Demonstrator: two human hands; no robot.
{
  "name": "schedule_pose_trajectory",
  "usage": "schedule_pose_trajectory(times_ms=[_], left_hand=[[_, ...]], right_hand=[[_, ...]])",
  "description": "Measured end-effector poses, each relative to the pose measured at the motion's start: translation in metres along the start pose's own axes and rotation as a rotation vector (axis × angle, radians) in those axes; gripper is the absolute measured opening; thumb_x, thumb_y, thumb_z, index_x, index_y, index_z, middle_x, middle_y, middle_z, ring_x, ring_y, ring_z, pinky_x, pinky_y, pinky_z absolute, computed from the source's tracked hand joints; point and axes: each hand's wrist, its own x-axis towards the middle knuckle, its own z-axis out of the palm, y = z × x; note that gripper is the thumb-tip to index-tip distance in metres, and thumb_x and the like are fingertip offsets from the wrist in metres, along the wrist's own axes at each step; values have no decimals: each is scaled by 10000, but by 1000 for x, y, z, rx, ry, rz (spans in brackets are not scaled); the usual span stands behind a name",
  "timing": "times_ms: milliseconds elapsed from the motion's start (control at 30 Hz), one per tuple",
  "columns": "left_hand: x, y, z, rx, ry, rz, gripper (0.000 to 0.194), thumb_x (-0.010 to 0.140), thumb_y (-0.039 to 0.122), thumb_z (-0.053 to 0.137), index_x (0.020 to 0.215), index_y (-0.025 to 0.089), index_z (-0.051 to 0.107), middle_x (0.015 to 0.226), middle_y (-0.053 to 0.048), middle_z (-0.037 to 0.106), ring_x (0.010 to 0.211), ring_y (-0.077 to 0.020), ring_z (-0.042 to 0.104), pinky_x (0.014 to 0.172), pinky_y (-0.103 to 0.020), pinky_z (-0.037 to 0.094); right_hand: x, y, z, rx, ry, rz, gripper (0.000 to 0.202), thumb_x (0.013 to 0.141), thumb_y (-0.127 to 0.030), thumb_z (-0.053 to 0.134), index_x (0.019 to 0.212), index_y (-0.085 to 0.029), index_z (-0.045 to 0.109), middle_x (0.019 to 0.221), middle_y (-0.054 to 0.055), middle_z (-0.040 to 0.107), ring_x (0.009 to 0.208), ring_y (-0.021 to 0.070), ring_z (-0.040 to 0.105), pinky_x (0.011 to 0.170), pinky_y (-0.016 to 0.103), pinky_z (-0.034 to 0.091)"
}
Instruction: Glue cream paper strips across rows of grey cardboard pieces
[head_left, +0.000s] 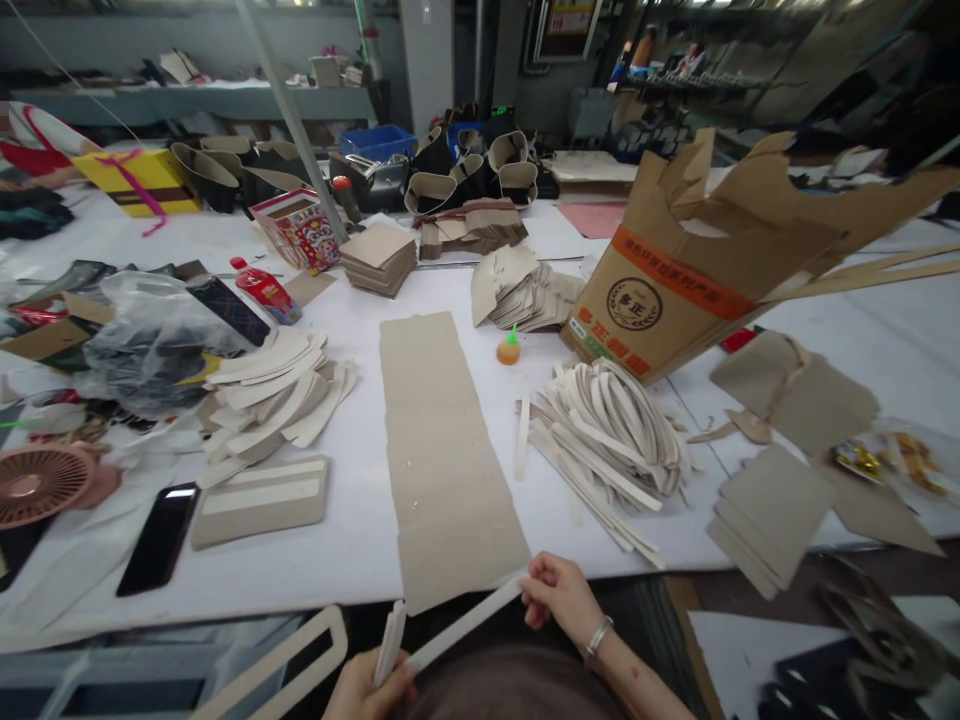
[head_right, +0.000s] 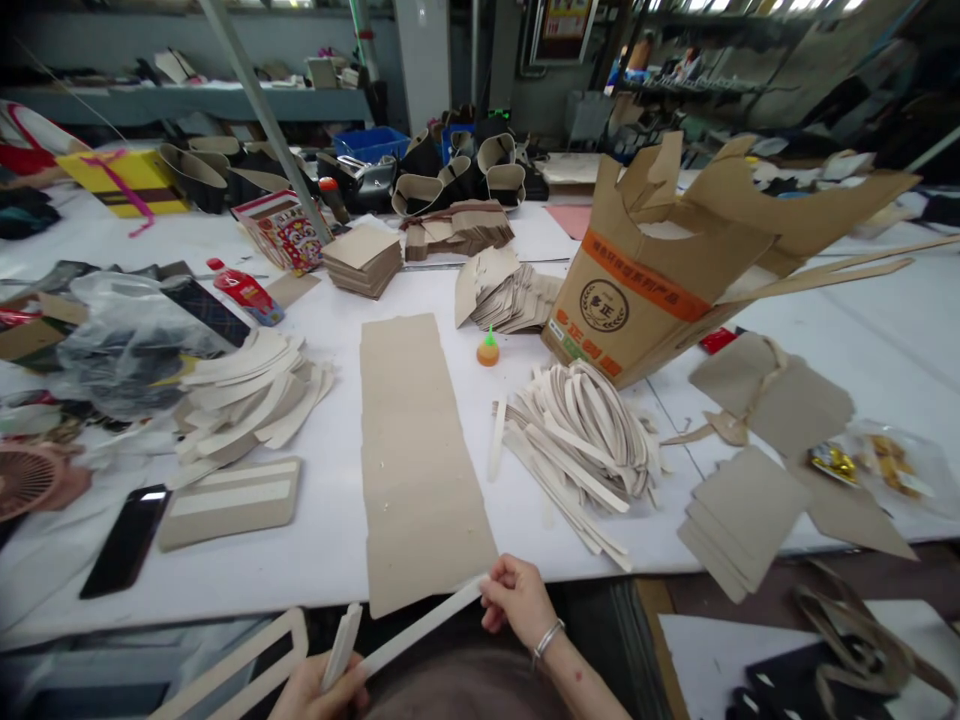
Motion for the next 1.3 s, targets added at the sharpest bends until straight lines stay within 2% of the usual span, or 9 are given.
schedule_pose_trajectory(times_ms=[133,267,333,467,533,667,800,1067,1300], left_hand=[[27,-15,-3,-117,123,-47,561,606,723,497,701,174,566,662,-26,652,391,-95,464,384,-225,267],[53,-13,-15,-86,236,-12,557,620,694,505,684,145,573,416,23,515,357,-90,410,384,-216,268],[64,-9,-22,-75,279,-11,523,631,662,517,657,142,570,364,41,463,342,-86,388,381,-216,270],[85,-2,-29,-91,357,-12,464,643,605,529,710,147,569,559,-2,611,367,-82,441,385,-220,317],[94,1,-30,-90,386,-19,445,651,581,525,735,147,569,615,-11,632,373,-83,454,395,-226,348],[105,3,-31,-63,426,-48,397,661,532,539,709,141,584,588,-15,627,370,-89,454,418,-242,382],[112,3,-34,-32,459,-85,365,664,497,562,685,136,614,575,-33,637,439,-126,516,455,-253,403],[124,-6,-35,24,504,-126,285,685,405,560,707,131,638,586,-47,654,576,-174,591,541,-260,424],[126,-11,-36,91,482,-122,323,677,450,541,684,143,643,620,-53,668,653,-212,609,613,-295,431]], right_hand=[[29,-5,-2,-63,27,-14,385,576,-515,630,654,-180,455,521,-30,575,415,123,565,399,224,433],[62,-17,-7,-122,45,-51,323,571,-445,642,636,-177,474,517,-47,549,432,106,537,393,219,429],[77,-21,-9,-154,55,-62,293,578,-417,640,626,-179,477,513,-52,541,429,103,525,382,215,422],[98,-25,-9,-212,80,-73,231,614,-369,614,615,-188,472,484,-65,513,410,98,511,357,202,404],[105,-26,-8,-240,92,-75,203,634,-345,602,611,-191,471,459,-70,496,392,94,497,345,196,395],[113,-23,-7,-292,117,-71,191,665,-337,592,613,-194,475,415,-80,468,339,81,458,323,186,368],[117,-19,-7,-327,140,-57,203,679,-354,589,621,-195,475,411,-82,466,319,80,454,306,181,351],[120,-17,-8,-370,133,-50,178,703,-312,562,611,-195,465,387,-78,468,303,85,462,298,175,342],[120,-17,-6,-374,173,-41,149,704,-282,549,618,-194,466,398,-83,476,311,89,486,300,170,349]])
